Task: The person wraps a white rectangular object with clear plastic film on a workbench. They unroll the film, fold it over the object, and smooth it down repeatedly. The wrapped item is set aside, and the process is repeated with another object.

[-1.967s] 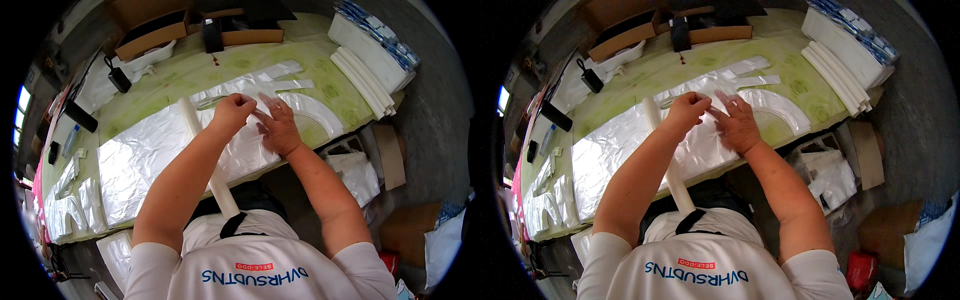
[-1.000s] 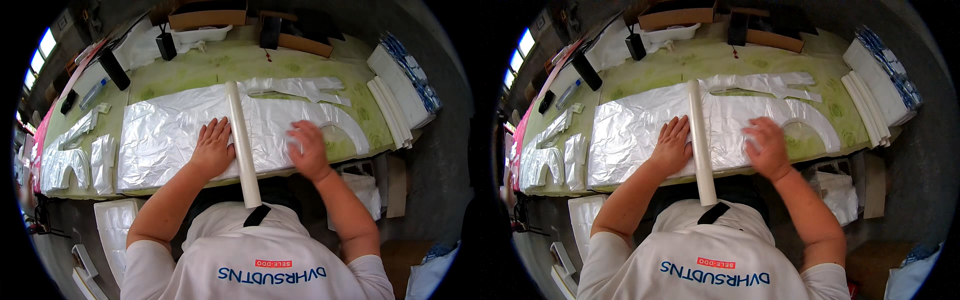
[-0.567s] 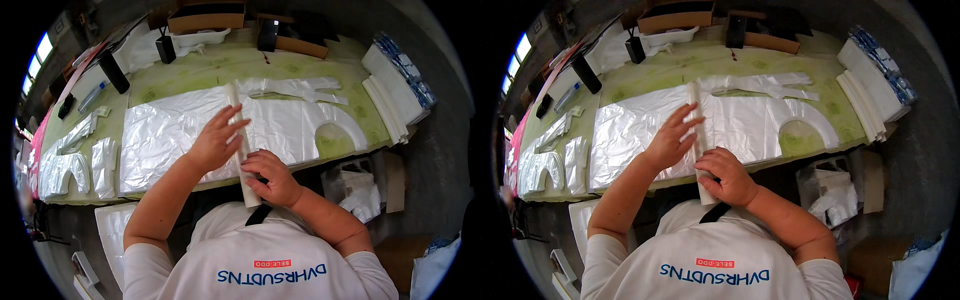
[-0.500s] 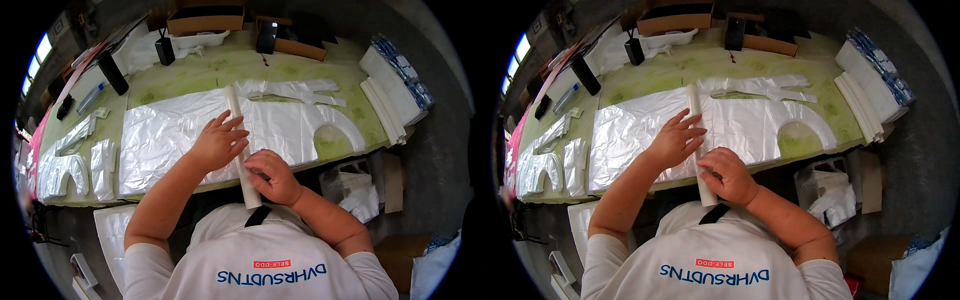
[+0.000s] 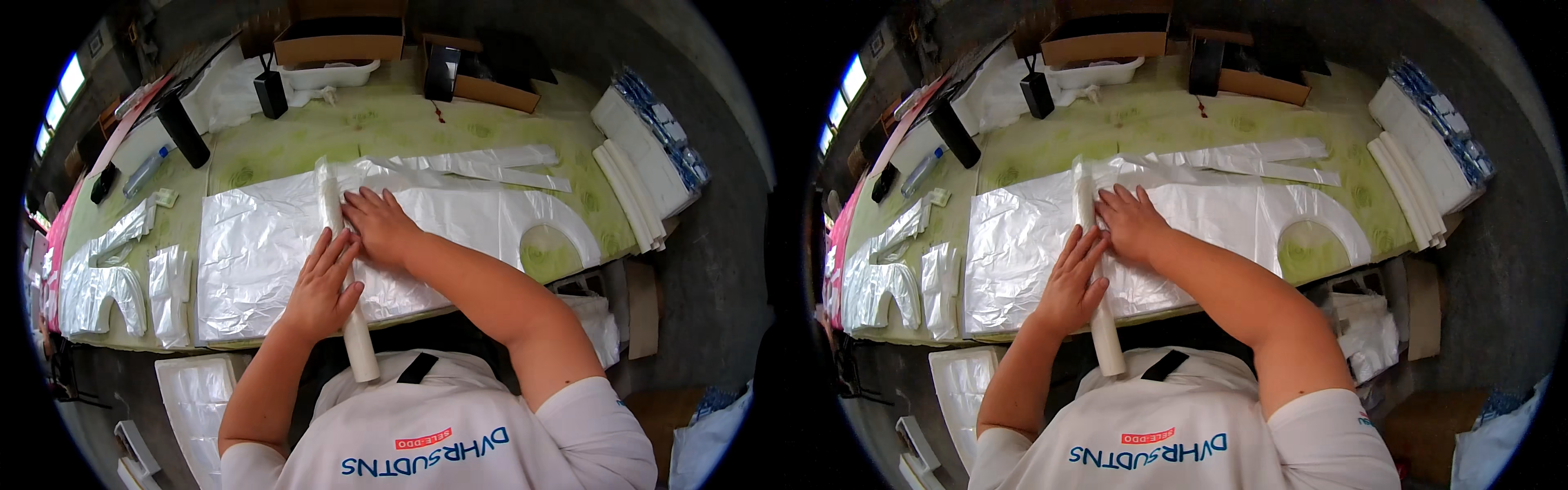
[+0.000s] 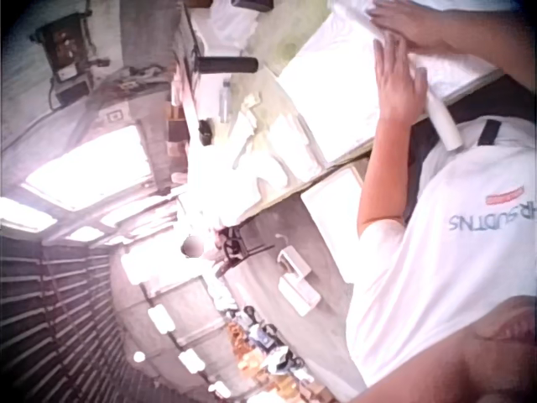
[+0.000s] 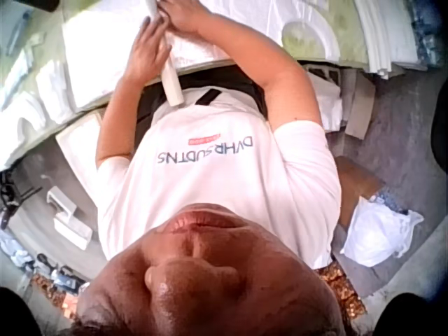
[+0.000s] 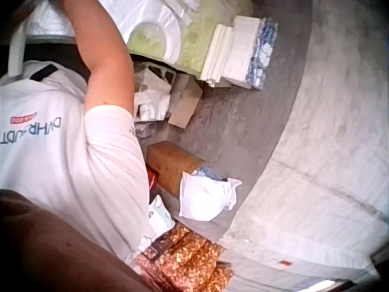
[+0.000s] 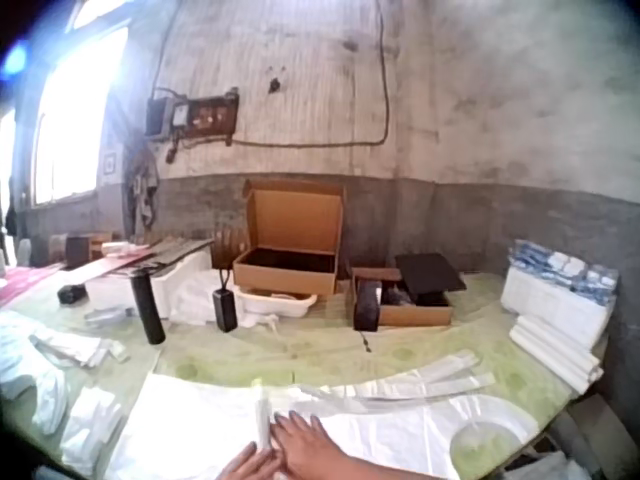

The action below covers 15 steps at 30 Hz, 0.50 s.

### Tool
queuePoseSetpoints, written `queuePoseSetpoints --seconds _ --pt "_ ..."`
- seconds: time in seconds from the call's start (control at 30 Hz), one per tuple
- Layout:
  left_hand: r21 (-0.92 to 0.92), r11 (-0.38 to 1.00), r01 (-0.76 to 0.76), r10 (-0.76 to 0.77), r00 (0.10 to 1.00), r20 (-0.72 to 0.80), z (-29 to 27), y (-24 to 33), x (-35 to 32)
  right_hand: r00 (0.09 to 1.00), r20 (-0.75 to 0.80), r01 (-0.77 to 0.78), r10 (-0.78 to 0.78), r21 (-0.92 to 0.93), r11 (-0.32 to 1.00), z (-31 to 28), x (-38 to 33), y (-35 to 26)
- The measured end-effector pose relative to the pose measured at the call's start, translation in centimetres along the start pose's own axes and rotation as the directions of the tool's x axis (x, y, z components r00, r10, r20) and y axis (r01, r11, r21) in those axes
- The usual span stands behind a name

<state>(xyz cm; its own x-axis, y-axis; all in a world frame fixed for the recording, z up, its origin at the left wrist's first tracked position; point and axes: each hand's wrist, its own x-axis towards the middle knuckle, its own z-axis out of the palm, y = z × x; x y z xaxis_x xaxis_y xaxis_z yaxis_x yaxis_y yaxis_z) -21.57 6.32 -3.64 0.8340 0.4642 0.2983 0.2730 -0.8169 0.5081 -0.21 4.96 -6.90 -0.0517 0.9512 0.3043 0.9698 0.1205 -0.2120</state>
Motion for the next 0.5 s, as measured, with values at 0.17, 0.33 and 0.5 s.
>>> queuePoseSetpoints --seconds 0.17,0.33,0.5 --pt "-0.054 0.998 0.020 -0.019 1.000 0.013 -0.1 -0.2 0.0 0.839 0.084 -0.524 0.538 0.396 0.754 0.1 4.1 9.2" --pt "-0.095 0.995 0.043 -0.044 0.999 -0.009 -0.2 -0.3 -0.3 0.226 0.219 -0.555 0.949 0.830 -0.060 -10.3 -3.6 25.3" --pt "-0.101 0.995 0.012 -0.013 1.000 -0.010 0.0 -0.2 -0.1 0.110 -0.309 -0.784 0.945 0.557 0.274 -16.8 -14.4 31.4"
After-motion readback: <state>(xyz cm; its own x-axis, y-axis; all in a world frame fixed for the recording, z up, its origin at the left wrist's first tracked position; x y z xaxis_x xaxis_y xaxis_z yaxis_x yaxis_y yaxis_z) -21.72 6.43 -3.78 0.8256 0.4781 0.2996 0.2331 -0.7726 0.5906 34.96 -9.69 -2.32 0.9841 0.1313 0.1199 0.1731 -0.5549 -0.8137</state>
